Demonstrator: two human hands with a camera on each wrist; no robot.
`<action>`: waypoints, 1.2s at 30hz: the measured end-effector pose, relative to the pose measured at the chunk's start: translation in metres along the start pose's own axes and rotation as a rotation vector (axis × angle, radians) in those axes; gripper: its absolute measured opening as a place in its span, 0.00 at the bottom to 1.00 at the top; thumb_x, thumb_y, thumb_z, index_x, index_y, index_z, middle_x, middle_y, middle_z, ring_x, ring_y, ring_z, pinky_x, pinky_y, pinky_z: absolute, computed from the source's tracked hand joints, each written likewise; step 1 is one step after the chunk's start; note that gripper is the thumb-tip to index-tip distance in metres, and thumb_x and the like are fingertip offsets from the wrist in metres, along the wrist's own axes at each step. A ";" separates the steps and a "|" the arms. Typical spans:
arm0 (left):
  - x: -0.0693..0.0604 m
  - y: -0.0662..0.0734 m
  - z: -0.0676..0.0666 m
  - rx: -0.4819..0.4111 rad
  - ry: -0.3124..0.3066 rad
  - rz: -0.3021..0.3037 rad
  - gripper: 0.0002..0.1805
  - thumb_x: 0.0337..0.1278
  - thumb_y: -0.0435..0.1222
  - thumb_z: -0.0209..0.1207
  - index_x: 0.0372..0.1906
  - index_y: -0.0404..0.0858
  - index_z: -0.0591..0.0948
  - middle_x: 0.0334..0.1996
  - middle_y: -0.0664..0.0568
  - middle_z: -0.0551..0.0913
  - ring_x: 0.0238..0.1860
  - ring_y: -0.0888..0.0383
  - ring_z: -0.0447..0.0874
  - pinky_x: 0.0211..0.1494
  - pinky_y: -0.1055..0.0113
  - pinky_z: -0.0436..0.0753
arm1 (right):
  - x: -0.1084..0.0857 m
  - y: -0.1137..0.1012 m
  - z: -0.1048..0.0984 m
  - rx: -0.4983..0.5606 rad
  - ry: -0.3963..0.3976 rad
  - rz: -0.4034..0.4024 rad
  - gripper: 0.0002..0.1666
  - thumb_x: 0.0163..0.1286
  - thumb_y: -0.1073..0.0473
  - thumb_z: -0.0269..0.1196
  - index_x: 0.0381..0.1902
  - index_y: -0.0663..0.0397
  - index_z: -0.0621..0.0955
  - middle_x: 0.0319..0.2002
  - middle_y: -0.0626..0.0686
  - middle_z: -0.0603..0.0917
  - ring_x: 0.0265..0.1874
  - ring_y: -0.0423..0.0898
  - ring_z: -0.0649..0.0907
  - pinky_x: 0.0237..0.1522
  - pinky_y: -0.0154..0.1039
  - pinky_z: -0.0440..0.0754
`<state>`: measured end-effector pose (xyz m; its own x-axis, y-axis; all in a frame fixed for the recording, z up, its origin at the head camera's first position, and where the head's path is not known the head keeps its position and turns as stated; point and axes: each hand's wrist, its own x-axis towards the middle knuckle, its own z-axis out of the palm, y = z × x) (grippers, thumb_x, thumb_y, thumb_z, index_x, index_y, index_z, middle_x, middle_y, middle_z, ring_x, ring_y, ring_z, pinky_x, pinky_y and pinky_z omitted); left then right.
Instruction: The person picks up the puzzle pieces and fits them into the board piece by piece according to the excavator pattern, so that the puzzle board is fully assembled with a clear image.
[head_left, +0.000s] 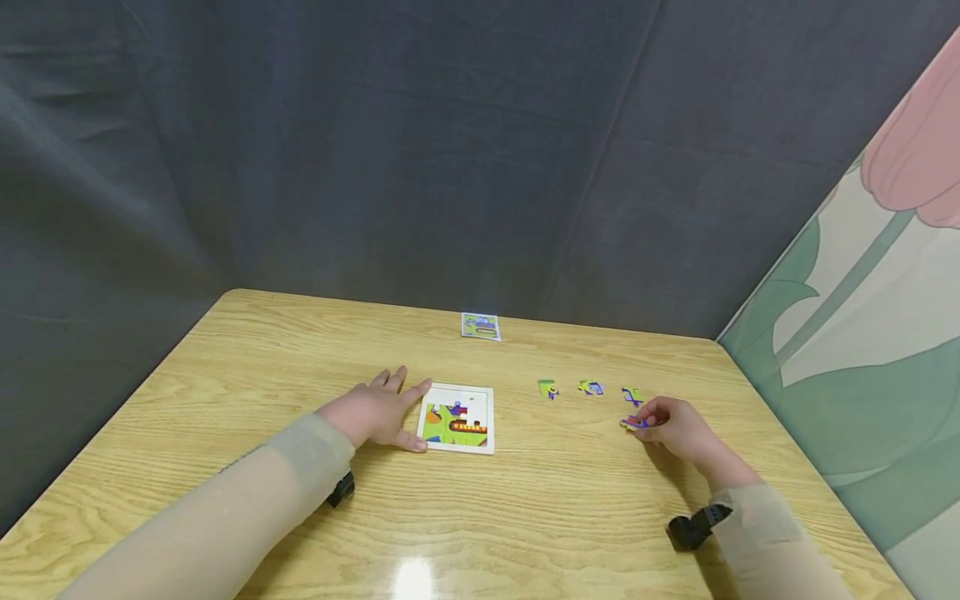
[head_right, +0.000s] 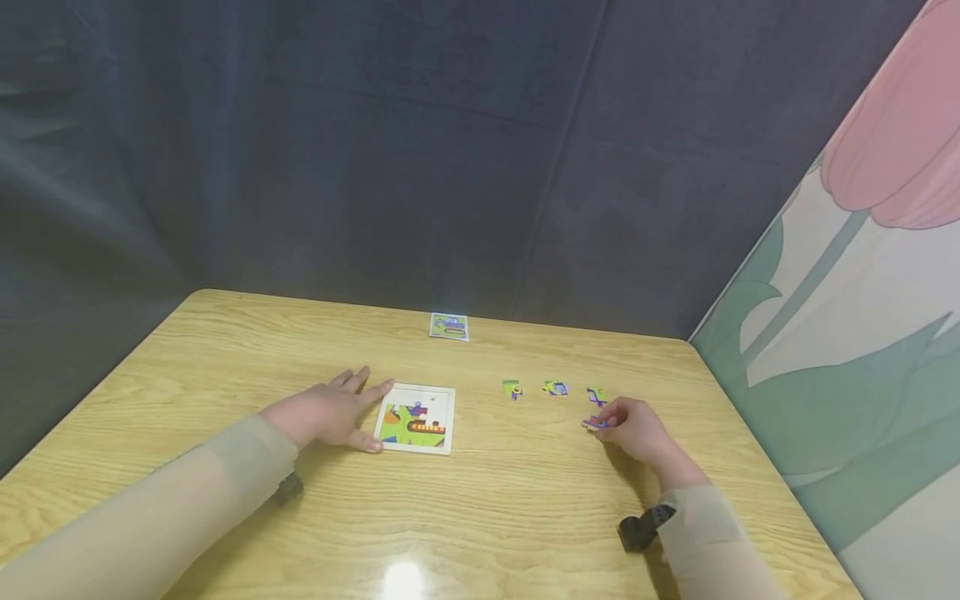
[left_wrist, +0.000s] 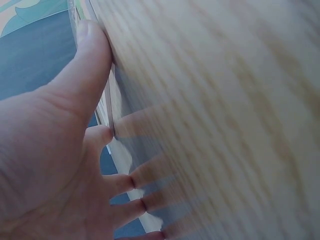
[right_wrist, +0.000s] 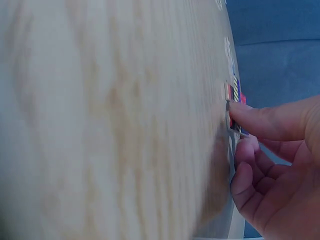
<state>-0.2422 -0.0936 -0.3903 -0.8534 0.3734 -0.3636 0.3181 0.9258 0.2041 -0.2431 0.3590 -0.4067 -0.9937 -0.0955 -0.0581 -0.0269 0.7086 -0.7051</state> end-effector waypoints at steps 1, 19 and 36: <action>0.000 0.000 0.000 0.002 0.001 0.002 0.55 0.52 0.63 0.62 0.80 0.50 0.51 0.77 0.35 0.43 0.75 0.34 0.40 0.70 0.37 0.54 | 0.000 -0.001 0.001 0.003 0.000 -0.006 0.11 0.59 0.75 0.69 0.37 0.72 0.78 0.28 0.53 0.74 0.24 0.44 0.72 0.22 0.32 0.72; 0.005 -0.001 0.002 -0.005 -0.005 -0.008 0.55 0.52 0.63 0.61 0.80 0.51 0.49 0.78 0.36 0.41 0.76 0.35 0.39 0.71 0.37 0.53 | 0.013 -0.060 0.030 0.103 -0.107 -0.114 0.04 0.67 0.70 0.65 0.36 0.67 0.79 0.25 0.53 0.77 0.22 0.47 0.75 0.20 0.35 0.72; 0.004 -0.001 0.002 0.001 -0.002 -0.006 0.55 0.52 0.64 0.62 0.80 0.51 0.50 0.78 0.36 0.42 0.76 0.35 0.39 0.71 0.37 0.53 | 0.044 -0.124 0.111 0.234 -0.225 -0.161 0.07 0.66 0.71 0.65 0.31 0.56 0.81 0.25 0.53 0.78 0.24 0.48 0.75 0.24 0.37 0.74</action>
<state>-0.2454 -0.0926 -0.3934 -0.8547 0.3676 -0.3665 0.3131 0.9283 0.2007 -0.2716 0.1895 -0.4007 -0.9292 -0.3631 -0.0686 -0.1300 0.4951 -0.8591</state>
